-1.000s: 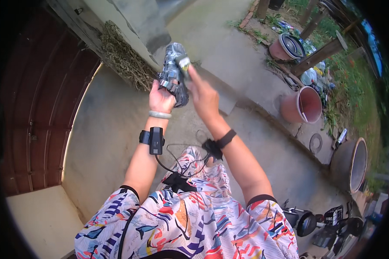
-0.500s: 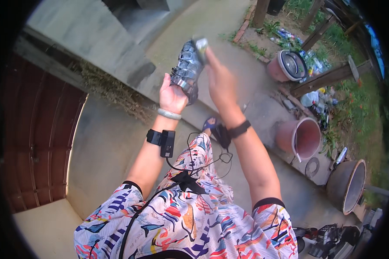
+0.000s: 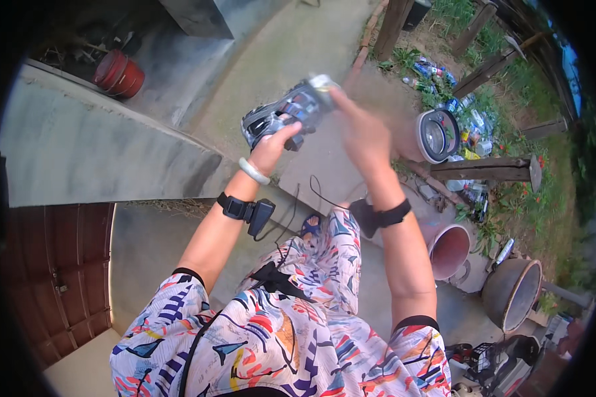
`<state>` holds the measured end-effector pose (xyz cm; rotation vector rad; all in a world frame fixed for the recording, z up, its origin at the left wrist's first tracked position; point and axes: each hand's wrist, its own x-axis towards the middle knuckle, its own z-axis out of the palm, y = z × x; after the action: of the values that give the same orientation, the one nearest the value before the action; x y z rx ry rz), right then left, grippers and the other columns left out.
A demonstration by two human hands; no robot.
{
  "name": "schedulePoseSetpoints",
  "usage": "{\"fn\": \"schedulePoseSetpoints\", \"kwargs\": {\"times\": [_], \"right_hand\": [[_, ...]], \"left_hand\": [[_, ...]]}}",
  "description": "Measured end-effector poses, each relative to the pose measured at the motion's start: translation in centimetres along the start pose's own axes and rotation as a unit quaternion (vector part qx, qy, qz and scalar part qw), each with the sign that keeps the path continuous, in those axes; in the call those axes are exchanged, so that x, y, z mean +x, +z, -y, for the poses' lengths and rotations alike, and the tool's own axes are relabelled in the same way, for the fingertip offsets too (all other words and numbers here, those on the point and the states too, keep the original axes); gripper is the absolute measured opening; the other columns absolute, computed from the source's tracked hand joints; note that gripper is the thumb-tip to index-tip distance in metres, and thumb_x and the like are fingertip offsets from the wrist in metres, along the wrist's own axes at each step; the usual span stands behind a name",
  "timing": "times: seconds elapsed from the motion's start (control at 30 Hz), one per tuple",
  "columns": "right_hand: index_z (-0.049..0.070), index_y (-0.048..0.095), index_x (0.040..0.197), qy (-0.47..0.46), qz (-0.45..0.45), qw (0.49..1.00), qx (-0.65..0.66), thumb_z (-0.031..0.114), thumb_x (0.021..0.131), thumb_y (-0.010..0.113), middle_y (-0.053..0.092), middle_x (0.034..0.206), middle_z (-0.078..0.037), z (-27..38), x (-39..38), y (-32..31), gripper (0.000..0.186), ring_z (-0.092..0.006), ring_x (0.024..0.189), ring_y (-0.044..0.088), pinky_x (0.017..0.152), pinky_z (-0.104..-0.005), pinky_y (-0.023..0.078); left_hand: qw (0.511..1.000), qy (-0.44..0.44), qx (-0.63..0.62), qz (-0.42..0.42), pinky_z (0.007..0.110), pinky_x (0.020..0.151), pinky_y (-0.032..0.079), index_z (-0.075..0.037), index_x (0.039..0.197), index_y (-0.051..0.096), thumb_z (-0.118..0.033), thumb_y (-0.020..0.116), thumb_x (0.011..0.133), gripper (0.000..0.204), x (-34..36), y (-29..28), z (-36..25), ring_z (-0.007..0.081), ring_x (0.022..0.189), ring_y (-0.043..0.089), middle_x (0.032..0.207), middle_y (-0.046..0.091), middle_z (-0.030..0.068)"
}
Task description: The person scrubs a pair of shoes with a brush and water in a basin.
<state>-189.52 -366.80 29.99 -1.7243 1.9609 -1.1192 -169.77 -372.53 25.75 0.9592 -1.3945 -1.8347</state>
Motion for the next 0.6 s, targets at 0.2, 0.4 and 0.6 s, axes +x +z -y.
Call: {"fn": "schedulePoseSetpoints", "kwargs": {"times": [0.2,0.4,0.6], "right_hand": [[0.018,0.062,0.136,0.044,-0.012,0.999,0.008,0.010,0.096,0.063,0.069,0.125,-0.009,-2.7,8.5,-1.5,0.041,-0.0107,0.101,0.068,0.085,-0.0268,0.053],[0.020,0.063,0.134,-0.025,0.069,0.997,-0.002,0.009,0.093,0.065,0.069,0.124,-0.010,-2.2,15.3,0.7,0.043,-0.0151,0.108,0.069,0.088,-0.0292,0.052],[0.021,0.064,0.133,0.033,0.069,0.997,-0.005,0.012,0.095,0.064,0.070,0.121,-0.010,-3.9,21.9,-2.7,0.040,-0.0148,0.106,0.069,0.088,-0.0304,0.052]], "left_hand": [[1.000,-0.007,-0.003,-0.022,0.029,0.089,0.044,0.000,0.120,0.060,-0.029,0.058,0.095,0.038,7.9,-1.6,-2.1,0.0125,0.095,0.057,0.101,0.064,0.0018],[0.984,-0.035,-0.173,0.037,0.024,0.084,0.044,-0.002,0.113,0.062,-0.013,0.061,0.089,0.027,17.4,-2.4,-4.1,0.0098,0.092,0.056,0.099,0.063,0.0006],[0.988,-0.058,-0.133,0.061,0.025,0.078,0.045,-0.004,0.113,0.062,-0.009,0.060,0.086,0.028,24.2,0.1,-9.8,0.0096,0.088,0.057,0.095,0.064,-0.0002]]}}
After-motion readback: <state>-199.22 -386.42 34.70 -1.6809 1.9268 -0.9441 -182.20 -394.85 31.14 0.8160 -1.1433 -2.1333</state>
